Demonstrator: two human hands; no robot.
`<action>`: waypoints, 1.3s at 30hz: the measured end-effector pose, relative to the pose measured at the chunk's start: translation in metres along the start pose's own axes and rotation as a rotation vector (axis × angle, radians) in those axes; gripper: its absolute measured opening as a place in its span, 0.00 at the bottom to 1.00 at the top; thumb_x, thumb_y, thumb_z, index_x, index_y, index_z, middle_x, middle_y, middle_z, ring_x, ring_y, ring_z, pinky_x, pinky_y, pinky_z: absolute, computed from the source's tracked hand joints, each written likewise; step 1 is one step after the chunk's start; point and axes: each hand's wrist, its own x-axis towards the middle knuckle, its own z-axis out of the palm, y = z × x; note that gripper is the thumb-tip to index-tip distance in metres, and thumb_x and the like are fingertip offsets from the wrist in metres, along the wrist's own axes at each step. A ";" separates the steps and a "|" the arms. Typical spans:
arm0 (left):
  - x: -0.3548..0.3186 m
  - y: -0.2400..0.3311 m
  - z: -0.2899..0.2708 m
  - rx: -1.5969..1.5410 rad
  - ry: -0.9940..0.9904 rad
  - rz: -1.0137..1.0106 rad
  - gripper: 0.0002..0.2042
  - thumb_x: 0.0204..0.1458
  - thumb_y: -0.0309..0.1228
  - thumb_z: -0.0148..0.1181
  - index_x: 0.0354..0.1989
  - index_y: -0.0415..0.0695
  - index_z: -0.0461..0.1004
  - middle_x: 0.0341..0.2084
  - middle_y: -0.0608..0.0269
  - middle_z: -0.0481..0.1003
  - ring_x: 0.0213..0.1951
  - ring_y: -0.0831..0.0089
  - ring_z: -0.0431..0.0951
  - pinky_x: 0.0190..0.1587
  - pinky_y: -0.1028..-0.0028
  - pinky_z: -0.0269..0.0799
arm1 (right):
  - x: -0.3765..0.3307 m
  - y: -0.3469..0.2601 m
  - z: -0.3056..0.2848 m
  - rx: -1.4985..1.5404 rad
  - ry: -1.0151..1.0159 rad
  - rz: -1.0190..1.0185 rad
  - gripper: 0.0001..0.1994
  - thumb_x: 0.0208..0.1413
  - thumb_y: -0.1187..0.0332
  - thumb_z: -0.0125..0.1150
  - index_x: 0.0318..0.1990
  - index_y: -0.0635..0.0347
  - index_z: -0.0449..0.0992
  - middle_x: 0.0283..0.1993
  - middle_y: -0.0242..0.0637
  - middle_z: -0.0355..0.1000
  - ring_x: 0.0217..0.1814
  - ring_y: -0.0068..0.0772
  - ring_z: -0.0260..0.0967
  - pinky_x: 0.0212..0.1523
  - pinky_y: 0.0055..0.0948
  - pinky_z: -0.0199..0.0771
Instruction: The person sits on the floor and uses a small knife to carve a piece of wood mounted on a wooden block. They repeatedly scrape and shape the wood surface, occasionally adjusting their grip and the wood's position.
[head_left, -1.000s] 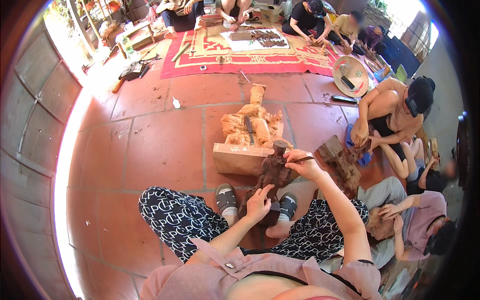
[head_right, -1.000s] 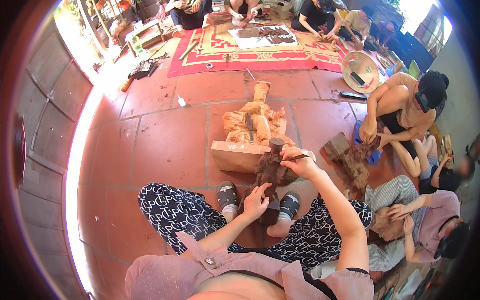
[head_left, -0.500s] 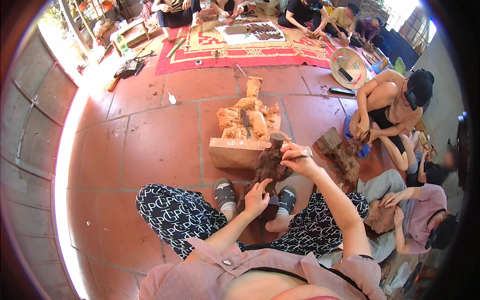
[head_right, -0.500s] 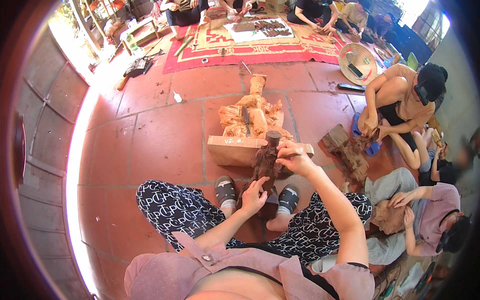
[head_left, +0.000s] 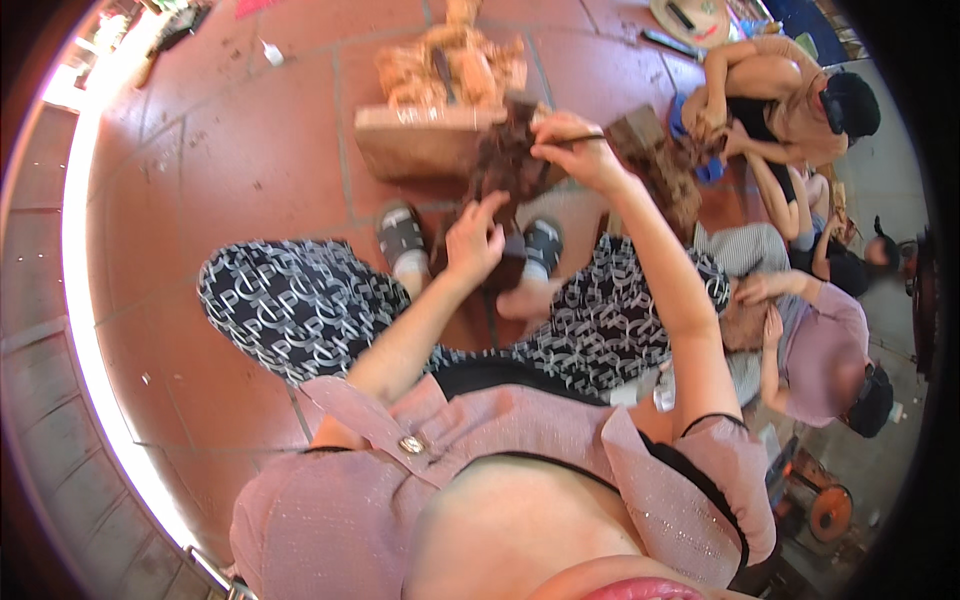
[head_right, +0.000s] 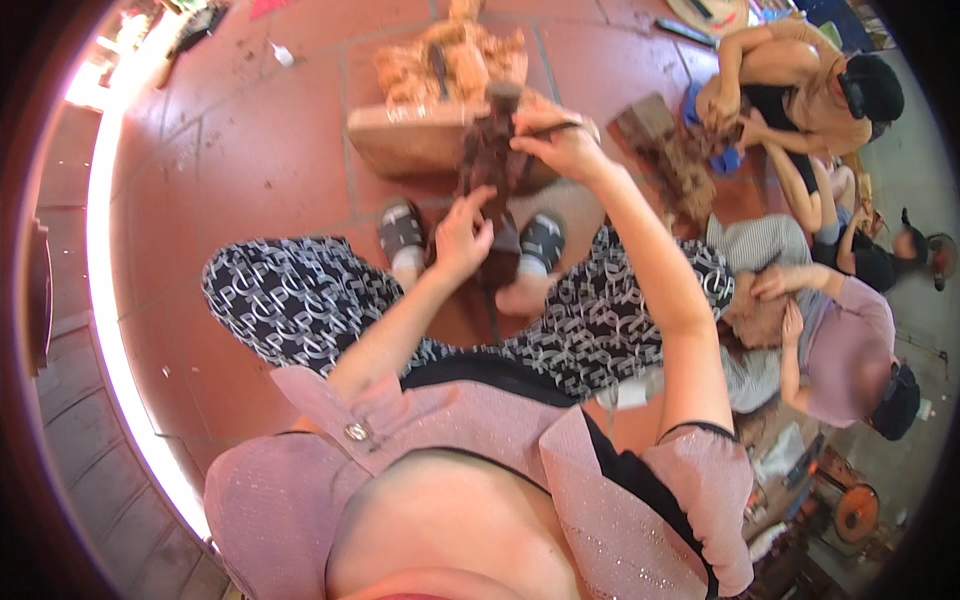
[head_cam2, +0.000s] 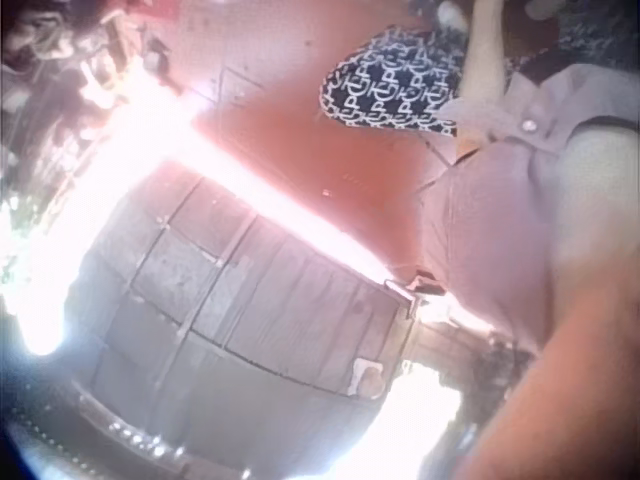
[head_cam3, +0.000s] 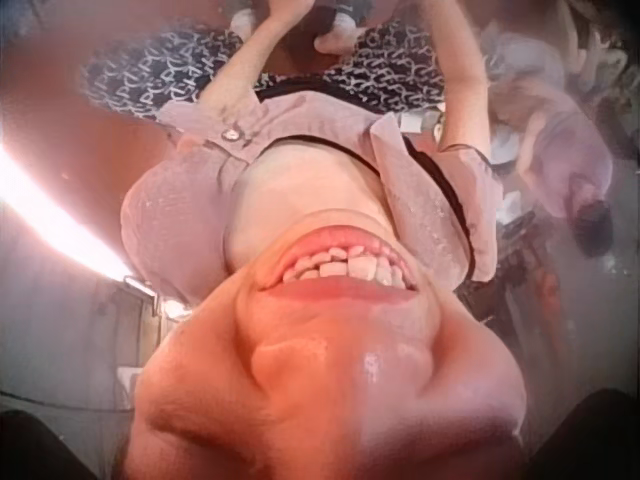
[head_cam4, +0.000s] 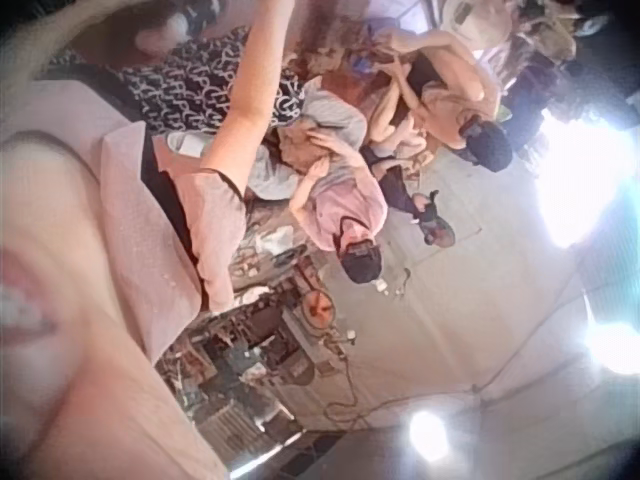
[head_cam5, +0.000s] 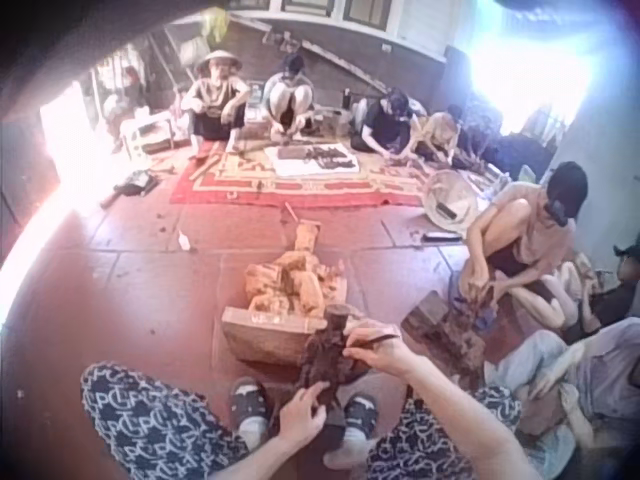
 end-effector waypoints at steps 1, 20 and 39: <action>0.001 0.002 0.001 0.004 -0.017 -0.010 0.24 0.42 0.24 0.57 0.51 0.58 0.68 0.26 0.62 0.68 0.28 0.62 0.73 0.32 0.65 0.70 | 0.000 -0.015 -0.005 -0.123 -0.037 -0.133 0.06 0.47 0.75 0.66 0.32 0.64 0.76 0.40 0.36 0.75 0.43 0.25 0.70 0.44 0.25 0.70; 0.001 0.000 0.005 -0.009 0.003 -0.003 0.25 0.42 0.24 0.58 0.52 0.58 0.68 0.23 0.66 0.65 0.23 0.69 0.70 0.29 0.70 0.67 | -0.002 -0.002 -0.008 -0.059 -0.011 0.046 0.07 0.44 0.72 0.68 0.29 0.63 0.75 0.40 0.33 0.73 0.41 0.24 0.69 0.43 0.22 0.68; 0.002 0.001 0.004 -0.011 0.008 -0.012 0.25 0.42 0.24 0.58 0.51 0.59 0.69 0.23 0.67 0.65 0.23 0.70 0.70 0.29 0.71 0.67 | -0.006 -0.013 -0.002 -0.184 -0.029 0.041 0.06 0.49 0.75 0.64 0.33 0.66 0.74 0.43 0.38 0.75 0.45 0.25 0.70 0.46 0.22 0.70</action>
